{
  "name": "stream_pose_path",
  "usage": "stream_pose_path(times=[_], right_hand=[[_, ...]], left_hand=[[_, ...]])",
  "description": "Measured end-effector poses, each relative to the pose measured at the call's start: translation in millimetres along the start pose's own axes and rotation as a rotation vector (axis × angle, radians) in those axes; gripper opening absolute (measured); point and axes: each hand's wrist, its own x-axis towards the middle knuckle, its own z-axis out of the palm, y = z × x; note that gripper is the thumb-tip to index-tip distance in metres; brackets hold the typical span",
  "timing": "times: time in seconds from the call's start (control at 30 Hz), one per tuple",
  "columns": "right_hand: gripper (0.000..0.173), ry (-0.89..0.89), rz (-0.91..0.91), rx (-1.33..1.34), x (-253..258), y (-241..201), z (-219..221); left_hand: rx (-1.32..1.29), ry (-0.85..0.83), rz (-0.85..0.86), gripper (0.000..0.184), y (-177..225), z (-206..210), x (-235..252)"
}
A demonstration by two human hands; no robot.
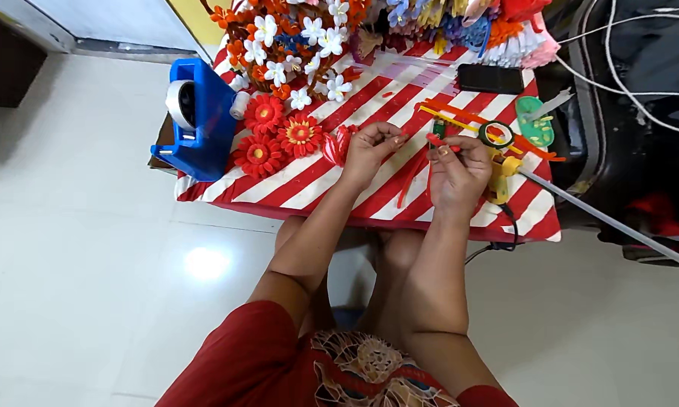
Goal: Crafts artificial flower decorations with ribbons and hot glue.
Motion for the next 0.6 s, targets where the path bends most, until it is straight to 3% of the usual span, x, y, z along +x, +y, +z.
stream_pose_path(times=[0.4,0.6], right_hand=[[0.025,-0.026,0.117,0.063,12,12,-13],[0.026,-0.061,0.129,0.102,11,14,-13]], left_hand=[[0.016,-0.040,0.066,0.018,-10,0,3],[-0.011,0.012,0.020,0.016,-11,0,2]])
